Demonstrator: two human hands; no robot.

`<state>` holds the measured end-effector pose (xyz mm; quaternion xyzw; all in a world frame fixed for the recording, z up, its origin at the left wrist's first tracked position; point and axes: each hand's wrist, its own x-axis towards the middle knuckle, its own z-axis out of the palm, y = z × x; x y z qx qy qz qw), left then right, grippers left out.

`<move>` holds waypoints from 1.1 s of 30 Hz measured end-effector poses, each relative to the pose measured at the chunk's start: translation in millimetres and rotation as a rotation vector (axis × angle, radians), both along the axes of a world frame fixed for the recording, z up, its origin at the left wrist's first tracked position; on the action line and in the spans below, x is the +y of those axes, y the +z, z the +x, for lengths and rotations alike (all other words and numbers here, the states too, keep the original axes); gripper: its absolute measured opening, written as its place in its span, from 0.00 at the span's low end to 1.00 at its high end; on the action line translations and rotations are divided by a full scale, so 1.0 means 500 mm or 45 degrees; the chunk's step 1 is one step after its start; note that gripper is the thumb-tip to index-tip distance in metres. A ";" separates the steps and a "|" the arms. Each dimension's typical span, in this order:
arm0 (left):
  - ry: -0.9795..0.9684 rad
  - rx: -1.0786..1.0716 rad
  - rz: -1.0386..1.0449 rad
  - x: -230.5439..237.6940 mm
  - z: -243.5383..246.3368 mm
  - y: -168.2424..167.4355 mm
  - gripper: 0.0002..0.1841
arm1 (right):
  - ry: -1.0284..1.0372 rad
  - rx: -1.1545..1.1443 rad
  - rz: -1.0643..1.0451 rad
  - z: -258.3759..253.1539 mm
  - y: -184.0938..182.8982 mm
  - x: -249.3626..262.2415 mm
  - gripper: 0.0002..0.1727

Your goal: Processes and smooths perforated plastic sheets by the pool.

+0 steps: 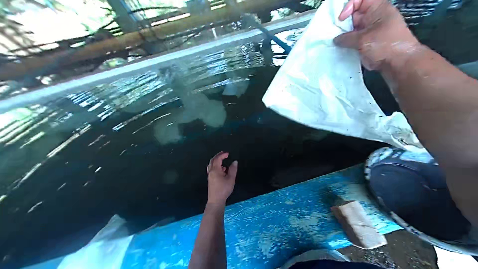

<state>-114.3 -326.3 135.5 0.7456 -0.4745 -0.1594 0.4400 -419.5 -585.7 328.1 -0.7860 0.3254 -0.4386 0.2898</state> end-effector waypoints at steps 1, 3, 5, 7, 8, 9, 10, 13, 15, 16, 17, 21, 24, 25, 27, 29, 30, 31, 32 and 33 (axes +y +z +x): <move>-0.009 0.016 -0.054 0.003 0.025 0.008 0.28 | 0.036 0.019 0.020 0.036 -0.003 0.005 0.22; -0.084 0.030 -0.142 -0.002 0.053 0.031 0.40 | 0.101 0.071 0.052 0.107 -0.016 0.017 0.22; -0.180 0.020 -0.213 -0.021 0.061 0.045 0.46 | 0.166 0.158 0.095 0.174 -0.036 0.032 0.21; -0.214 0.085 -0.296 -0.040 0.064 0.042 0.36 | 0.205 0.265 0.111 0.240 -0.054 0.038 0.21; -0.212 0.146 -0.393 -0.050 0.066 0.030 0.25 | 0.210 0.303 0.100 0.275 -0.060 0.034 0.21; -0.229 0.248 -0.518 -0.057 0.070 0.012 0.17 | 0.203 0.333 0.082 0.313 -0.067 0.027 0.21; -0.278 0.398 -0.641 -0.061 0.078 -0.009 0.15 | 0.194 0.337 0.070 0.351 -0.074 0.019 0.21; -0.295 0.854 -0.849 -0.051 0.109 -0.047 0.38 | 0.256 0.332 -0.007 0.470 -0.098 0.017 0.21; -0.002 0.925 -0.910 -0.049 0.138 -0.061 0.28 | 0.440 0.354 -0.070 0.545 -0.122 0.034 0.27; 0.221 0.887 -0.870 -0.052 0.160 -0.071 0.15 | 0.555 0.359 -0.097 0.576 -0.139 0.041 0.31; 0.456 0.834 -0.780 -0.055 0.192 -0.091 0.09 | 0.664 0.370 -0.104 0.598 -0.166 0.046 0.35; 0.987 0.679 -0.262 -0.005 0.360 -0.242 0.19 | 0.629 0.377 0.090 0.591 -0.348 0.015 0.30; 1.118 0.729 0.075 0.034 0.408 -0.327 0.27 | 0.137 0.658 0.541 0.522 -0.565 -0.025 0.30; 1.140 0.760 0.151 0.037 0.413 -0.354 0.28 | -0.025 0.742 0.748 0.498 -0.635 -0.020 0.34; 1.207 0.819 0.301 0.033 0.417 -0.406 0.31 | -0.260 0.684 1.109 0.460 -0.755 0.023 0.40; 1.299 0.818 0.497 0.019 0.414 -0.445 0.32 | -0.427 0.340 1.460 0.443 -0.827 0.072 0.41; 1.322 0.801 0.596 0.012 0.413 -0.458 0.33 | -0.500 0.122 1.619 0.440 -0.847 0.086 0.39; 1.320 0.777 0.683 0.008 0.413 -0.468 0.33 | -0.541 -0.069 1.752 0.435 -0.860 0.092 0.35; 1.308 0.739 0.756 0.007 0.415 -0.479 0.33 | -0.532 -0.178 1.848 0.424 -0.873 0.091 0.34; 1.280 0.682 0.834 0.007 0.420 -0.488 0.33 | -0.501 -0.176 1.884 0.410 -0.888 0.084 0.33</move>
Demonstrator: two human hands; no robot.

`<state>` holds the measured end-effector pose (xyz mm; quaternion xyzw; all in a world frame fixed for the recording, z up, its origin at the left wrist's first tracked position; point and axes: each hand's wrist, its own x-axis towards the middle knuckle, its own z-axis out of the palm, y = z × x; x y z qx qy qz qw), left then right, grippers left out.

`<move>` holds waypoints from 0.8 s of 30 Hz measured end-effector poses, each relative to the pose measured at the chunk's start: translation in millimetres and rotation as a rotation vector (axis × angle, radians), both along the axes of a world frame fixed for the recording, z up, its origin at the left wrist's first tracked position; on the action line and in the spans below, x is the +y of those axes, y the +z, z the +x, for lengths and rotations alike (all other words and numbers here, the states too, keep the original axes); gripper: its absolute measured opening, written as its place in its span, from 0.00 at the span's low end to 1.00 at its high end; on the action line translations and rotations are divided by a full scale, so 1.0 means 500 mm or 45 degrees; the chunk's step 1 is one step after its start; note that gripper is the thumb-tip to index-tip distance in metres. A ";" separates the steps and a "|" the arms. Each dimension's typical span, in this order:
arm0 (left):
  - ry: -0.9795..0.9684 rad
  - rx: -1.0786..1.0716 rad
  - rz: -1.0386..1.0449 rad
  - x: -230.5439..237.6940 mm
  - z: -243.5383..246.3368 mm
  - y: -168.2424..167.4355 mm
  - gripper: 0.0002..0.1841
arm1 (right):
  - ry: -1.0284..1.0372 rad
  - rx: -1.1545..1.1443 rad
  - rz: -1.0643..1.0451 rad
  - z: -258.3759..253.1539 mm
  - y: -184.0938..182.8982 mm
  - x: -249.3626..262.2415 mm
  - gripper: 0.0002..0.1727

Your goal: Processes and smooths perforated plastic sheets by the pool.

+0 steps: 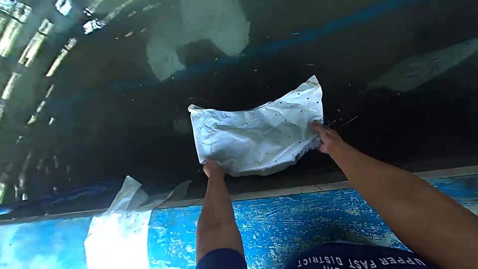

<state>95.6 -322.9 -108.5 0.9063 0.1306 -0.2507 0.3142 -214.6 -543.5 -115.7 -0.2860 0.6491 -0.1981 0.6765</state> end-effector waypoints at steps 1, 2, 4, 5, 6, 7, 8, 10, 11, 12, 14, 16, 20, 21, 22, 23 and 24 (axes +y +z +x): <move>-0.061 -0.009 0.069 0.000 0.004 -0.007 0.32 | 0.077 0.069 -0.015 -0.015 -0.013 -0.009 0.33; -0.141 -0.001 0.141 -0.002 0.004 -0.008 0.30 | 0.180 0.216 -0.050 -0.028 -0.014 -0.019 0.34; -0.291 0.038 0.254 -0.010 -0.008 0.002 0.28 | 0.496 0.559 -0.115 -0.055 -0.009 -0.024 0.37; -0.315 0.038 0.267 -0.016 -0.015 0.004 0.27 | 0.633 0.673 -0.125 -0.067 -0.002 -0.022 0.39; -0.315 0.021 0.257 -0.021 -0.023 0.007 0.27 | 0.697 0.751 -0.120 -0.076 0.001 -0.021 0.39; -0.299 0.003 0.229 -0.025 -0.028 0.011 0.26 | 0.712 0.787 -0.091 -0.084 0.006 -0.022 0.40; -0.306 -0.005 0.200 -0.026 -0.031 0.021 0.26 | 0.699 0.788 -0.065 -0.096 0.012 -0.023 0.42; -0.348 -0.023 0.169 -0.027 -0.029 0.050 0.24 | 0.659 0.758 -0.058 -0.125 0.027 -0.029 0.44; -0.372 -0.033 0.176 -0.030 -0.029 0.074 0.24 | 0.646 0.737 -0.056 -0.137 0.049 -0.032 0.45; -0.396 -0.041 0.169 -0.033 -0.031 0.103 0.23 | 0.641 0.719 -0.049 -0.147 0.085 -0.034 0.46; -0.414 -0.054 0.078 -0.030 -0.040 0.164 0.25 | 0.653 0.730 -0.083 -0.170 0.156 -0.036 0.49; -0.401 -0.092 -0.067 -0.012 -0.047 0.222 0.27 | 0.680 0.791 -0.149 -0.194 0.213 -0.032 0.50; -0.519 -0.161 -0.297 0.079 -0.074 0.310 0.32 | 0.795 0.904 -0.331 -0.249 0.314 0.022 0.37; -0.557 -0.179 -0.305 0.111 -0.085 0.321 0.31 | 0.813 0.904 -0.378 -0.266 0.327 0.046 0.35; -0.583 -0.188 -0.286 0.145 -0.103 0.330 0.29 | 0.832 0.909 -0.431 -0.284 0.331 0.074 0.34; -0.585 -0.180 -0.271 0.180 -0.125 0.334 0.29 | 0.867 0.926 -0.482 -0.302 0.332 0.109 0.35; -0.565 -0.157 -0.266 0.215 -0.150 0.333 0.29 | 0.913 0.961 -0.515 -0.318 0.329 0.145 0.36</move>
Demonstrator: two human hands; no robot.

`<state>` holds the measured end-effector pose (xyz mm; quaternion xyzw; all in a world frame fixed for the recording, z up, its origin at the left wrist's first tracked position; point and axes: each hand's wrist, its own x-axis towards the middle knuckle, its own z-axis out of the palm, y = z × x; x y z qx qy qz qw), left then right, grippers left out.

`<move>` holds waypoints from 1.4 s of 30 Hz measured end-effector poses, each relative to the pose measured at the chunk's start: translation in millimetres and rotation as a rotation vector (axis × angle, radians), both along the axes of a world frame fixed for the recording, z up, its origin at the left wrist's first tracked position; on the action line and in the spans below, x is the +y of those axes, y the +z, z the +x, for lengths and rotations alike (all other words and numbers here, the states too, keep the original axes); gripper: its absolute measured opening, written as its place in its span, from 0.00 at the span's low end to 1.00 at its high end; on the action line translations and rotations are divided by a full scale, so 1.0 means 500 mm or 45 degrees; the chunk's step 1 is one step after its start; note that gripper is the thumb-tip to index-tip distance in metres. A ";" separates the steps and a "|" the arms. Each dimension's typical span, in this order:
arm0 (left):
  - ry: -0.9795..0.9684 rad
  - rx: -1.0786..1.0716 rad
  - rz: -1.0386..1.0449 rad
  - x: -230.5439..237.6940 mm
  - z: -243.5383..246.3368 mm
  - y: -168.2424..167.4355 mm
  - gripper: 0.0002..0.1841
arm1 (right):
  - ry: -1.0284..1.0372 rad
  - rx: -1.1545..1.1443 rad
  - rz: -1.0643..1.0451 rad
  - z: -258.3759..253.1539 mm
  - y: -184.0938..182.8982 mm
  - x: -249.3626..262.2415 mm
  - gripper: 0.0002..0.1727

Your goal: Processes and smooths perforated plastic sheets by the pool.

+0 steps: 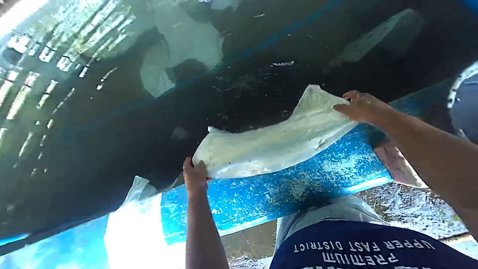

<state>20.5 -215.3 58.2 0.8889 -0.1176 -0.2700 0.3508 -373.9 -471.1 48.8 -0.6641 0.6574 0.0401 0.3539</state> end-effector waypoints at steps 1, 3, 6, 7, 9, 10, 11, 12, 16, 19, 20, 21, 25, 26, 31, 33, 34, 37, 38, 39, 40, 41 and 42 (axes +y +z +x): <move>0.028 0.020 0.002 0.038 -0.026 -0.012 0.29 | 0.042 0.048 -0.003 -0.013 0.000 0.037 0.36; 0.120 0.088 -0.042 0.118 -0.073 -0.051 0.30 | 0.121 0.127 -0.036 -0.043 -0.001 0.108 0.35; 0.230 0.144 -0.239 0.209 -0.126 -0.097 0.28 | 0.293 0.015 -0.464 -0.127 -0.026 0.183 0.30; 0.238 0.147 -0.295 0.228 -0.138 -0.098 0.26 | 0.316 -0.015 -0.572 -0.153 -0.020 0.204 0.29; 0.242 0.124 -0.340 0.244 -0.152 -0.098 0.20 | 0.243 0.015 -0.606 -0.195 0.006 0.241 0.31; 0.239 0.116 -0.325 0.242 -0.154 -0.097 0.18 | 0.199 0.051 -0.549 -0.214 0.013 0.253 0.35; 0.233 0.117 -0.272 0.236 -0.152 -0.093 0.19 | 0.158 0.077 -0.461 -0.230 0.012 0.261 0.40; 0.217 0.117 -0.204 0.229 -0.146 -0.090 0.22 | 0.124 0.100 -0.380 -0.241 0.003 0.268 0.44; 0.035 -0.045 0.062 0.201 -0.119 -0.091 0.27 | 0.055 0.150 -0.340 -0.240 -0.020 0.292 0.41; -0.065 -0.289 0.216 0.177 -0.100 -0.087 0.26 | 0.015 0.020 -0.468 -0.178 0.033 0.313 0.43; -0.111 -0.353 0.265 0.176 -0.094 -0.092 0.24 | 0.046 -0.049 -0.525 -0.138 0.053 0.327 0.43; -0.168 -0.405 0.309 0.177 -0.085 -0.101 0.22 | 0.104 -0.132 -0.592 -0.087 0.067 0.344 0.41; -0.365 -0.390 0.263 0.197 -0.057 -0.111 0.22 | 0.611 -0.521 -0.845 0.229 0.022 0.450 0.30; -0.380 -0.347 0.233 0.204 -0.051 -0.112 0.21 | 0.742 -0.544 -0.767 0.321 0.003 0.494 0.31; -0.378 -0.200 0.191 0.225 -0.007 -0.124 0.17 | 1.053 -0.553 -0.304 0.533 -0.067 0.604 0.30; -0.377 -0.174 0.182 0.225 -0.012 -0.123 0.17 | 0.975 -0.518 -0.462 0.476 -0.089 0.543 0.23; -0.383 -0.185 0.186 0.224 -0.014 -0.119 0.17 | 0.905 -0.443 -0.598 0.425 -0.112 0.497 0.20; -0.404 -0.194 0.211 0.222 -0.012 -0.115 0.17 | 0.487 -0.123 -0.864 0.191 -0.174 0.322 0.18; -0.427 -0.199 0.235 0.219 -0.010 -0.113 0.17 | 0.315 -0.006 -0.842 0.109 -0.169 0.269 0.18; -0.452 -0.191 0.250 0.215 -0.008 -0.109 0.18 | 0.151 0.130 -0.766 0.041 -0.146 0.227 0.19; -0.479 -0.183 0.259 0.212 -0.004 -0.108 0.18 | 0.015 0.237 -0.667 -0.004 -0.117 0.198 0.22; -0.502 -0.186 0.257 0.214 -0.002 -0.110 0.17 | -0.099 0.301 -0.560 -0.022 -0.091 0.185 0.25; -0.524 -0.199 0.234 0.218 -0.001 -0.111 0.17 | -0.172 0.326 -0.493 -0.013 -0.069 0.184 0.27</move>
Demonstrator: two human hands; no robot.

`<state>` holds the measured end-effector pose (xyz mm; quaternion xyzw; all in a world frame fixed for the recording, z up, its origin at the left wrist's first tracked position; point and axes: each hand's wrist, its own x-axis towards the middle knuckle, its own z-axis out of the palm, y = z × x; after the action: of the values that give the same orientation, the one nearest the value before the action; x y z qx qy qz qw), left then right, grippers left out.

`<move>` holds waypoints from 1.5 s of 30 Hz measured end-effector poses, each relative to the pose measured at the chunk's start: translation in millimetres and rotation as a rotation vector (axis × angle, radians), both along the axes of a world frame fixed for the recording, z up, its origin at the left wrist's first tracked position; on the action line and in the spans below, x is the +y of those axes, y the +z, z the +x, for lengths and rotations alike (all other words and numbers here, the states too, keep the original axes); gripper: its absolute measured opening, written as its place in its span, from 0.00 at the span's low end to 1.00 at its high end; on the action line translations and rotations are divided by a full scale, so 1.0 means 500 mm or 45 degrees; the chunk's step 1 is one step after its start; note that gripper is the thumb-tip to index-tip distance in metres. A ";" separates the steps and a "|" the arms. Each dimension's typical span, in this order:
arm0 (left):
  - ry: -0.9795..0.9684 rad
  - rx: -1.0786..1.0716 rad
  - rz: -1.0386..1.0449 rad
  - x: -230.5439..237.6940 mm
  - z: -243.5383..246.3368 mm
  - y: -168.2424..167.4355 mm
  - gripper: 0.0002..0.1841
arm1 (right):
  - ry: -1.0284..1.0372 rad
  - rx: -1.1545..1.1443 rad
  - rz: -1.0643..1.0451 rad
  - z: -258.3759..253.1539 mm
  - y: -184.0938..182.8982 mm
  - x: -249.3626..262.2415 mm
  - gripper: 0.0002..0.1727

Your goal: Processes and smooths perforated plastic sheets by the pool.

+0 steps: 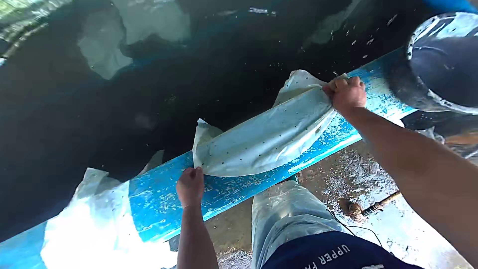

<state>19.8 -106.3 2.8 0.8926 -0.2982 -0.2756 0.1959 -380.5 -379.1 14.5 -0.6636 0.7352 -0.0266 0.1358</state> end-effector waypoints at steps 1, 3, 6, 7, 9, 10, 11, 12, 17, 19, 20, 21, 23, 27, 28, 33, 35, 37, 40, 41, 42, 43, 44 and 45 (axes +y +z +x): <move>-0.028 -0.006 -0.041 0.003 0.000 0.000 0.16 | -0.022 -0.028 0.016 0.030 0.018 0.010 0.26; -0.061 -0.013 -0.067 0.004 0.001 0.002 0.15 | 0.140 -0.147 -0.088 0.142 0.037 0.067 0.25; -0.073 -0.030 -0.018 0.004 -0.001 0.004 0.14 | 0.790 -0.356 -0.233 0.386 -0.019 0.269 0.24; -0.085 -0.053 0.012 0.004 -0.001 0.003 0.13 | 0.972 -0.479 -0.083 0.455 -0.022 0.352 0.28; -0.131 -0.105 0.056 0.001 -0.002 0.004 0.11 | 1.227 -0.613 0.283 0.504 0.001 0.447 0.34; -0.140 -0.107 0.050 0.002 -0.002 0.004 0.13 | 1.257 -0.646 0.337 0.484 0.006 0.452 0.33; -0.144 -0.113 0.046 0.004 -0.001 0.003 0.15 | 1.220 -0.663 0.254 0.442 -0.010 0.440 0.31; -0.144 -0.117 0.026 0.004 -0.001 0.001 0.16 | 1.154 -0.643 0.035 0.383 -0.040 0.412 0.27; -0.107 -0.150 0.032 -0.001 -0.008 0.001 0.16 | 0.323 -0.180 -0.253 0.023 -0.071 0.172 0.22; -0.102 -0.165 0.027 -0.001 -0.013 0.003 0.15 | 0.020 -0.128 -0.067 -0.017 -0.024 0.115 0.29; -0.105 -0.172 0.020 0.002 -0.015 0.002 0.15 | -0.040 -0.135 -0.035 -0.007 -0.010 0.115 0.29; -0.104 -0.177 0.021 0.002 -0.017 0.004 0.15 | -0.041 -0.171 -0.039 0.017 -0.003 0.133 0.29; -0.100 -0.191 0.031 -0.003 -0.022 0.007 0.15 | 0.190 -0.275 -0.154 0.111 -0.013 0.216 0.23; -0.094 -0.208 0.058 0.003 -0.019 -0.003 0.15 | 1.009 -0.597 0.042 0.357 -0.048 0.430 0.23; -0.098 -0.203 0.060 0.000 -0.018 -0.001 0.16 | 1.159 -0.623 0.236 0.381 -0.028 0.438 0.27; -0.123 -0.222 0.037 0.000 -0.011 -0.001 0.16 | 0.938 -0.584 -0.427 0.196 -0.109 0.274 0.17; -0.099 -0.213 0.053 -0.003 -0.016 -0.002 0.15 | 0.499 -0.300 -0.393 0.069 -0.099 0.148 0.21; -0.071 -0.204 0.062 -0.006 -0.021 0.007 0.14 | 0.095 -0.185 -0.175 -0.009 -0.049 0.054 0.30; -0.045 -0.215 0.040 -0.008 -0.027 0.011 0.15 | -0.021 -0.233 -0.138 0.031 -0.016 0.073 0.33; -0.034 -0.218 0.035 -0.011 -0.030 0.013 0.16 | 0.069 -0.281 -0.180 0.076 -0.018 0.110 0.29; -0.028 -0.223 0.036 -0.013 -0.033 0.016 0.19 | 0.215 -0.335 -0.220 0.135 -0.031 0.158 0.26; -0.022 -0.223 0.046 -0.016 -0.034 0.019 0.21 | 0.407 -0.405 -0.248 0.208 -0.047 0.212 0.24; -0.017 -0.224 0.074 -0.020 -0.034 0.020 0.23 | 0.613 -0.488 -0.201 0.291 -0.055 0.268 0.24; -0.015 -0.233 0.110 -0.022 -0.033 0.019 0.22 | 0.805 -0.567 -0.081 0.376 -0.058 0.322 0.26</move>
<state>3.2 -117.3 12.5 0.9199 -0.3078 -0.2068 0.1275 -192.3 -217.8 -14.4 -0.8393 0.4459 -0.1495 0.2728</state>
